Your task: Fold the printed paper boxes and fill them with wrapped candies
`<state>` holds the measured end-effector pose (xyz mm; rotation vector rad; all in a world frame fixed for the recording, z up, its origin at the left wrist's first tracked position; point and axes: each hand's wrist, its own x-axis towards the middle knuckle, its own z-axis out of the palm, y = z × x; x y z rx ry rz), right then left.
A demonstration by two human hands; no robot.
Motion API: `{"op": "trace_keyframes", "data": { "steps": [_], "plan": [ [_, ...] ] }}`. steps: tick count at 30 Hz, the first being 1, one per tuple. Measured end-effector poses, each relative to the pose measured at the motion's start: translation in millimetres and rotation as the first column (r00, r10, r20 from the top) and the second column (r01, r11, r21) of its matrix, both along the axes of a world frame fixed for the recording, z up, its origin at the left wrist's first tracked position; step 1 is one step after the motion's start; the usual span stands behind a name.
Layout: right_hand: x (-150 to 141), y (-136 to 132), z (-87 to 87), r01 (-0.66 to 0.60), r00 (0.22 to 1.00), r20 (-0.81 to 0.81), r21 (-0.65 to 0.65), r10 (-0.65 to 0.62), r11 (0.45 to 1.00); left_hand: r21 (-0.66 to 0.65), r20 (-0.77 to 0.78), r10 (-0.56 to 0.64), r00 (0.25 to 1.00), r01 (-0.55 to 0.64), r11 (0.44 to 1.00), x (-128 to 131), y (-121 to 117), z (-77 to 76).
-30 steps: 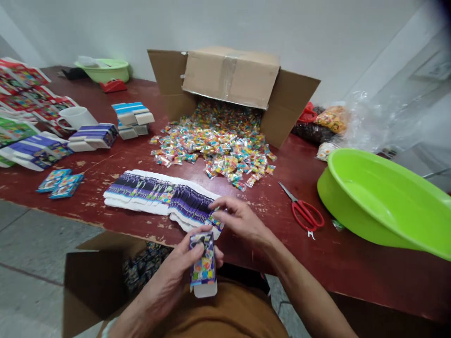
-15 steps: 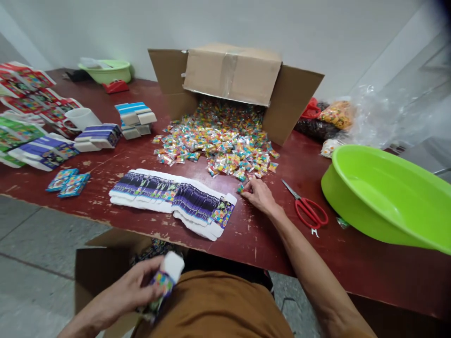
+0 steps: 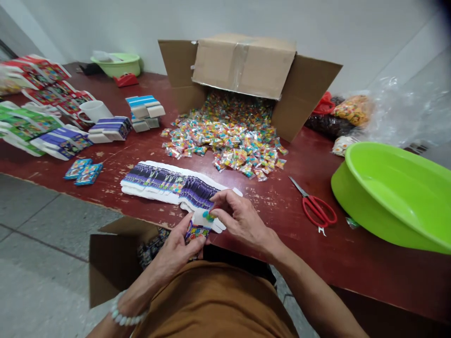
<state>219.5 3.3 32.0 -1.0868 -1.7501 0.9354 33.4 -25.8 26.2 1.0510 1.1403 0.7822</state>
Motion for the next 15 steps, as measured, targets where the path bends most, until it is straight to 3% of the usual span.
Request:
{"op": "trace_keyframes", "data": {
  "steps": [4, 6, 10, 12, 15],
  "plan": [
    [1.5, 3.3, 1.1, -0.203, 0.976, 0.103, 0.091, 0.194, 0.975, 0.072, -0.022, -0.005, 1.000, 0.006, 0.997, 4.9, 2.6, -2.0],
    [2.4, 5.8, 0.7, -0.159, 0.986, 0.053, 0.071, 0.156, 0.985, 0.063, 0.054, 0.016, 0.998, -0.019, 0.998, 6.7, 4.0, -3.7],
    [1.4, 6.3, -1.2, 0.030, 0.995, -0.088, -0.083, -0.037, 0.996, -0.109, 0.243, 0.082, 0.966, -0.057, 0.992, 9.0, 4.4, -3.6],
    [-0.4, 3.4, -1.2, 0.022, 0.998, -0.060, -0.063, -0.026, 0.998, -0.187, 0.293, 0.136, 0.946, -0.083, 0.979, 9.9, 4.6, -2.2],
    [-3.4, -2.0, -1.1, -0.088, 0.996, -0.017, -0.019, 0.088, 0.996, -0.240, 0.321, 0.233, 0.918, -0.159, 0.958, 11.5, 6.6, -0.3]
  ]
}}
